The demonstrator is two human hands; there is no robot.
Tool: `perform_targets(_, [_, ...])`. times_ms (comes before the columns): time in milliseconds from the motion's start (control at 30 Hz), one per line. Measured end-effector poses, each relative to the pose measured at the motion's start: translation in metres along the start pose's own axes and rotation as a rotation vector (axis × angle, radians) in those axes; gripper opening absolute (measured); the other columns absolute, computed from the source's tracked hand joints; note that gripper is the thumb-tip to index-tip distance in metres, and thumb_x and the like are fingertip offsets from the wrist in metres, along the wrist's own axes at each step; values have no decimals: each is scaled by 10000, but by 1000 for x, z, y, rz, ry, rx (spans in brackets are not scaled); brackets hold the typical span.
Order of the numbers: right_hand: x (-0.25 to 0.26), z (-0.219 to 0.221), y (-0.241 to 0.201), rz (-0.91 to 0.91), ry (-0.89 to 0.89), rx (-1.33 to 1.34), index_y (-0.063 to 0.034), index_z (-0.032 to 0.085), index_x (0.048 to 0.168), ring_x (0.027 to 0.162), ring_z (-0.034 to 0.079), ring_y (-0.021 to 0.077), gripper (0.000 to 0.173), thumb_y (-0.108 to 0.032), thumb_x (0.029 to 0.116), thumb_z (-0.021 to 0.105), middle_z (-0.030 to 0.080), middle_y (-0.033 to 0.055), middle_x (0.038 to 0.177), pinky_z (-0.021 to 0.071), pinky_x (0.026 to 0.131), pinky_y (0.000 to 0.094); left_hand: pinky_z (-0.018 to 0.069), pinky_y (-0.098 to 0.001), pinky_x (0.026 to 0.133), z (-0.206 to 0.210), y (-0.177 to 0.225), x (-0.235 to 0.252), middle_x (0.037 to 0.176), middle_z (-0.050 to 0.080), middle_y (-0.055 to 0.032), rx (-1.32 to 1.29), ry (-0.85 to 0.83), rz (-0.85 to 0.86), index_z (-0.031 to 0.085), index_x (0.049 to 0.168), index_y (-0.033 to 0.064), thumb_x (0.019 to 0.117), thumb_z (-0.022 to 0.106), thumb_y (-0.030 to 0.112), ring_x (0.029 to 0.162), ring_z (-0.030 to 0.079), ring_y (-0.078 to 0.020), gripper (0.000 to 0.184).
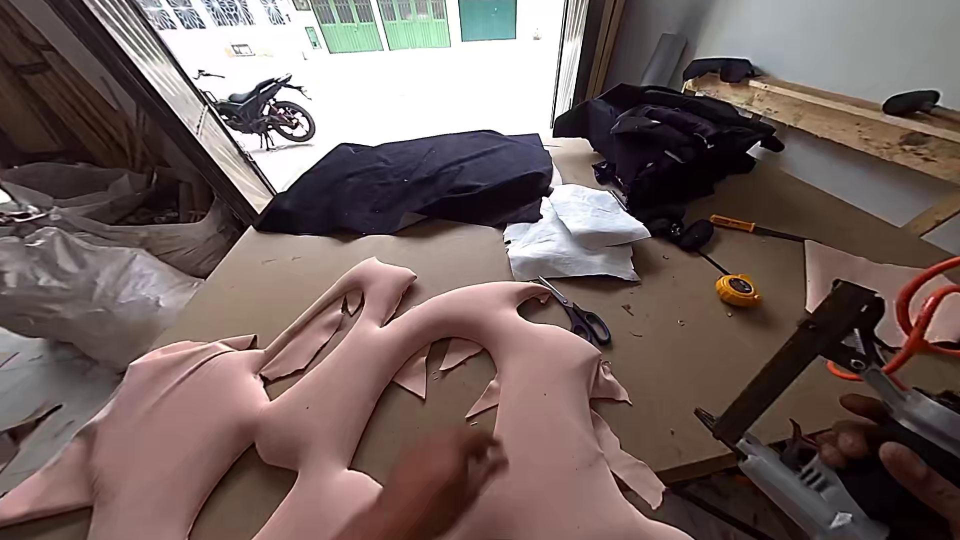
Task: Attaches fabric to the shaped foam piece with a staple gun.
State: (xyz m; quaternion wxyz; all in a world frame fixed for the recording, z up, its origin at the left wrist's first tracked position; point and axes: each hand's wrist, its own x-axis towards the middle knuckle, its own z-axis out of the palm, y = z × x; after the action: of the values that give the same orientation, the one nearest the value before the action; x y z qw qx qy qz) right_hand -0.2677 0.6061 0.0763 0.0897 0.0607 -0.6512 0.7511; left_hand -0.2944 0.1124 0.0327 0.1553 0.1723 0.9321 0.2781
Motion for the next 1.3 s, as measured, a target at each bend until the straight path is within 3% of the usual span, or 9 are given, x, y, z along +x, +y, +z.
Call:
perform_targets(100, [34, 32, 16, 69, 20, 38, -91, 641, 1173, 789, 690, 221, 191, -99, 982, 635, 693, 66, 883, 600, 811, 448, 499, -541, 1061, -53, -46, 148, 1303, 675, -77, 183, 314, -59, 717, 1281, 208, 984, 619, 494, 1261, 604, -293, 424])
perform_targets(167, [59, 51, 33, 111, 41, 86, -100, 653, 1067, 751, 680, 232, 137, -57, 950, 595, 678, 76, 820, 595, 796, 471, 435, -557, 1125, -60, -70, 223, 1421, 605, -97, 219, 325, -62, 654, 1373, 189, 926, 674, 559, 1371, 512, -320, 581])
perform_targets(233, [88, 76, 49, 102, 90, 83, -141, 638, 929, 659, 655, 205, 47, -149, 967, 612, 631, 38, 708, 596, 726, 437, 485, -558, 1039, -62, -82, 275, 1352, 639, -81, 279, 208, -70, 642, 1389, 241, 851, 701, 653, 1294, 561, -309, 680])
perform_targets(300, [111, 104, 60, 69, 133, 45, -163, 651, 878, 578, 633, 177, 221, -345, 1003, 664, 585, 5, 634, 614, 665, 390, 522, -577, 929, -67, -88, 303, 1231, 677, -77, 267, 78, -87, 688, 1312, 302, 768, 741, 701, 1178, 614, -306, 677])
perform_targets(400, [143, 150, 79, 22, 119, -28, -149, 673, 914, 584, 654, 190, 257, -398, 971, 708, 612, 33, 661, 633, 643, 380, 531, -574, 920, -69, -97, 315, 1158, 687, -68, 162, -7, -102, 721, 1240, 321, 727, 753, 742, 1133, 628, -291, 664])
perform_targets(500, [177, 195, 106, 3, 114, -31, -137, 685, 980, 631, 688, 185, 201, -326, 949, 746, 662, 57, 719, 646, 670, 375, 532, -544, 852, -61, -96, 312, 1135, 682, -20, 197, 89, -125, 732, 1174, 371, 726, 666, 801, 1117, 619, -263, 624])
perform_targets(700, [229, 241, 141, -30, 200, -216, -147, 635, 848, 506, 585, 147, 236, -322, 1001, 674, 539, -13, 588, 606, 569, 343, 500, -514, 751, -51, -88, 314, 1035, 654, -76, 305, 186, -139, 724, 1098, 285, 710, 664, 743, 1072, 605, -320, 603])
perform_targets(900, [239, 253, 149, 44, 202, -337, -118, 642, 855, 476, 584, 177, 260, -327, 1006, 672, 544, 21, 582, 595, 503, 354, 465, -480, 720, -43, -87, 315, 989, 616, -59, 317, 260, -105, 720, 1037, 265, 702, 675, 656, 1026, 584, -303, 517])
perform_targets(1300, [241, 268, 159, 36, 185, -359, -116, 660, 919, 479, 579, 205, 224, -325, 981, 711, 540, 47, 586, 601, 520, 388, 462, -458, 718, -41, -85, 311, 970, 616, -56, 343, 270, -85, 730, 1059, 259, 732, 690, 634, 1005, 580, -296, 499])
